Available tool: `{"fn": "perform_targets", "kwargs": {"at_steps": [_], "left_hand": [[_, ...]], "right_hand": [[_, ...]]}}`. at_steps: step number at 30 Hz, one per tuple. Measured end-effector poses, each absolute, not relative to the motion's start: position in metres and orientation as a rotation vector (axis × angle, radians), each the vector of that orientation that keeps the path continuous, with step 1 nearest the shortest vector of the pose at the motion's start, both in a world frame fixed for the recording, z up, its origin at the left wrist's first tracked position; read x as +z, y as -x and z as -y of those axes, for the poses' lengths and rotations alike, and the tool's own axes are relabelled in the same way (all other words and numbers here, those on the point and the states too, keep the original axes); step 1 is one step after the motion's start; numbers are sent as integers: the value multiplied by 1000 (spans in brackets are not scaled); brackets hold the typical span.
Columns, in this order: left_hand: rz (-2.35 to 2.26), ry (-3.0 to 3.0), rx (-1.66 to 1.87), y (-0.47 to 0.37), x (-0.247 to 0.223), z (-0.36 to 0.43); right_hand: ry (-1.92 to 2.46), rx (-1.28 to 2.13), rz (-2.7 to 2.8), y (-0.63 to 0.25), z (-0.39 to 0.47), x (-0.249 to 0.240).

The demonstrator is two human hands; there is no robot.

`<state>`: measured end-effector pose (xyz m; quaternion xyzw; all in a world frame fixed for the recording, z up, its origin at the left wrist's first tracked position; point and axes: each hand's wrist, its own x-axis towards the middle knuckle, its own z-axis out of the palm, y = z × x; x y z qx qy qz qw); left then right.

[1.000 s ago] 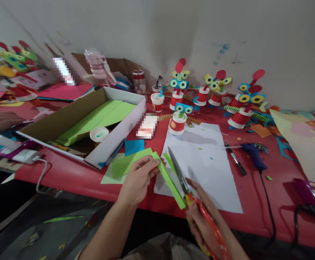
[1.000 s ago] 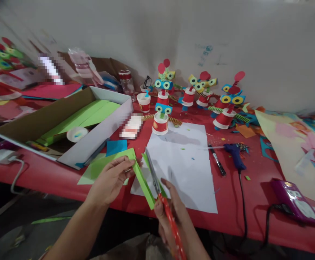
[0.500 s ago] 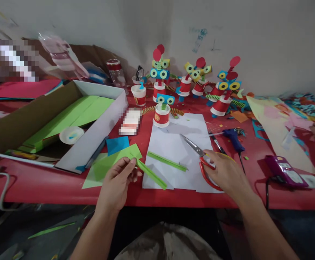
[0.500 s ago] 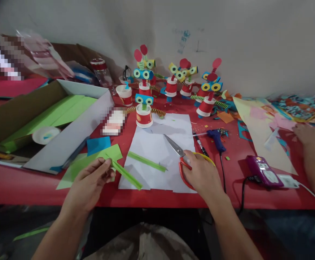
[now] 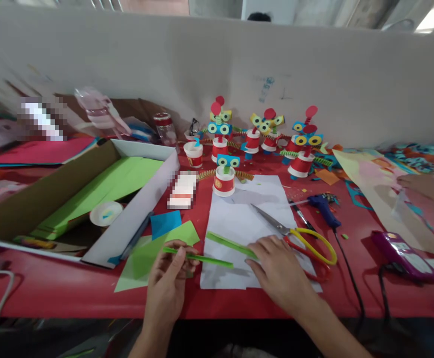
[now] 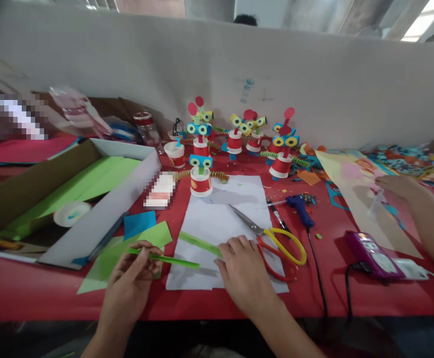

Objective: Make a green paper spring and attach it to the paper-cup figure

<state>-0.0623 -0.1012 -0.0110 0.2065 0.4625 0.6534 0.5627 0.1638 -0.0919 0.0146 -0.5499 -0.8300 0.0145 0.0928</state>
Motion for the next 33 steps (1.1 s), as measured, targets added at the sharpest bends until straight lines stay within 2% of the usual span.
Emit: {"fn": "perform_targets", "kwargs": {"at_steps": [4,10,16,22,25,27,31,33], "left_hand": [[-1062,-419,1549,63,-12,98],[-1041,-426,1550,61,-13,96],[-1099,-468,1521,58,-10,101],[-1117,-537,1511,57,-10,103],[-1125,-563,1514,55,-10,103],[-1133,-563,1507,54,-9,100],[-1095,-583,1505,50,0,83],[-1053,-634,1505,48,5,72]], "right_hand": [[1601,-71,2486,-157,81,6],[1624,-391,2445,-177,49,30],[1634,-81,2510,-156,56,19],[1590,-194,2537,-153,50,24],[1596,-271,2370,-155,42,33],[1519,-59,2274,-149,41,36],[1298,854,2183,-129,44,36],[1263,1104,2110,-122,42,34]]}}
